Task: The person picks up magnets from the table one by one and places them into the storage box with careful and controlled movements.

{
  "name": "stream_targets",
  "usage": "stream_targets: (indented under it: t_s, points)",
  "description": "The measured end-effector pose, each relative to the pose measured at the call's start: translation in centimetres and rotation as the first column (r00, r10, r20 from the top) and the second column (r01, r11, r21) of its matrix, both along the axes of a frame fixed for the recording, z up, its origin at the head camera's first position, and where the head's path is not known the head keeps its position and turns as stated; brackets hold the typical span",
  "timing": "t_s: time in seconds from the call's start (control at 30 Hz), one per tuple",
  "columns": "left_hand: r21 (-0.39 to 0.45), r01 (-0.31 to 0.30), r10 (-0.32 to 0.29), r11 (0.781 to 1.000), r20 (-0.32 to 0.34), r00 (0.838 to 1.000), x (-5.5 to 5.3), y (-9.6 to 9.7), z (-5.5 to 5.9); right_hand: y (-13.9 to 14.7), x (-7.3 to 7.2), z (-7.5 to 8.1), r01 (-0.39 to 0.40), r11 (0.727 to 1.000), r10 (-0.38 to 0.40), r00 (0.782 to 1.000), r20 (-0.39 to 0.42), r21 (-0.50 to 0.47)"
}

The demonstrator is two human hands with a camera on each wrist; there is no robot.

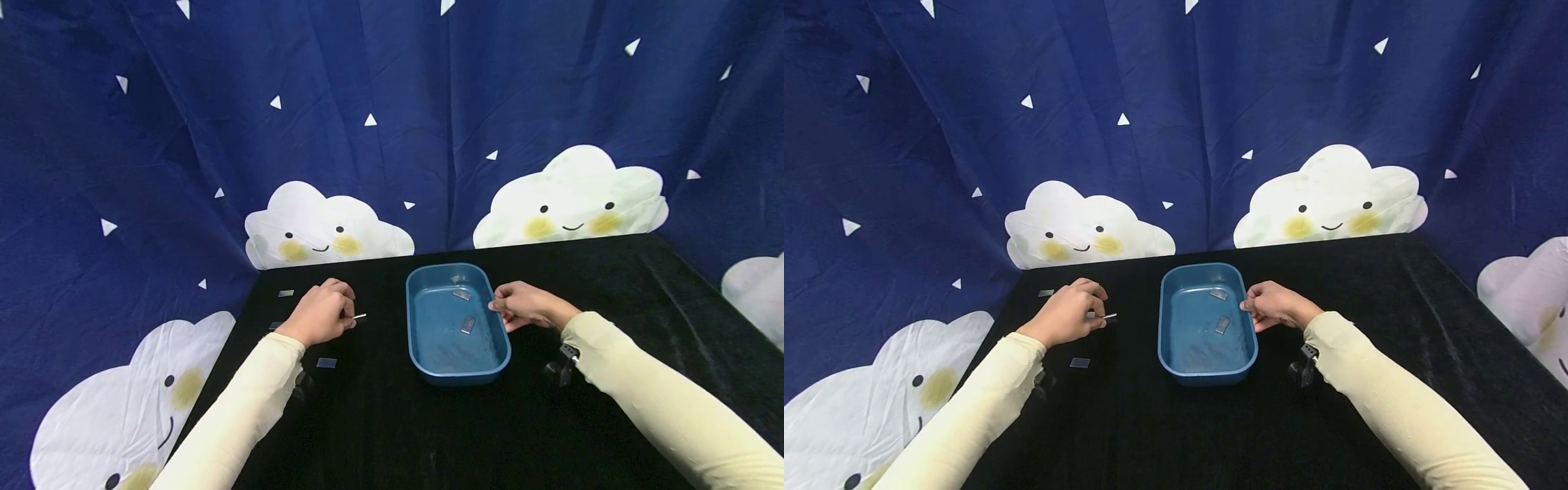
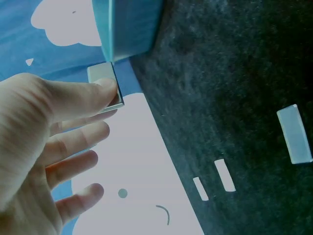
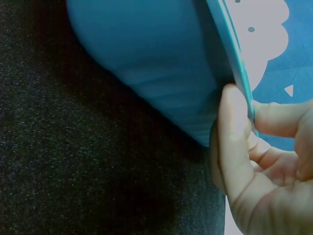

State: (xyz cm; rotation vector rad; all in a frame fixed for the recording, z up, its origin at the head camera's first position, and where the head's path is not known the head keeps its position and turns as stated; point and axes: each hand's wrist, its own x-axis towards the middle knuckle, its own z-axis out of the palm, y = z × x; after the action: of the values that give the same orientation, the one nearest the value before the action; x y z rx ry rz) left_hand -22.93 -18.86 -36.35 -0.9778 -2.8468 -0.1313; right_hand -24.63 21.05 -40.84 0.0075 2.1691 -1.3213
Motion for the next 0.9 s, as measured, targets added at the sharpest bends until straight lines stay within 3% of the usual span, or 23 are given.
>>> stream_targets:
  t_s: [0.33,0.67,0.9]
  points:
    - [0.015,-0.005,0.006,1.000,-0.055,0.998,-0.3,0.8,2.1,0.1,0.3,-0.1,0.011,1.000,-0.011,1.000,-0.008,-0.003]
    - [0.035,0.061,-0.057,0.998,-0.100,0.993,-1.1,4.6,4.2,0.0,0.7,-0.7,0.042,0.999,-0.042,0.999,-0.017,-0.003]
    - [0.015,0.076,-0.073,0.997,-0.134,0.988,-1.7,5.8,5.8,-0.2,0.4,-0.2,0.036,0.999,-0.035,0.999,-0.039,0.002]
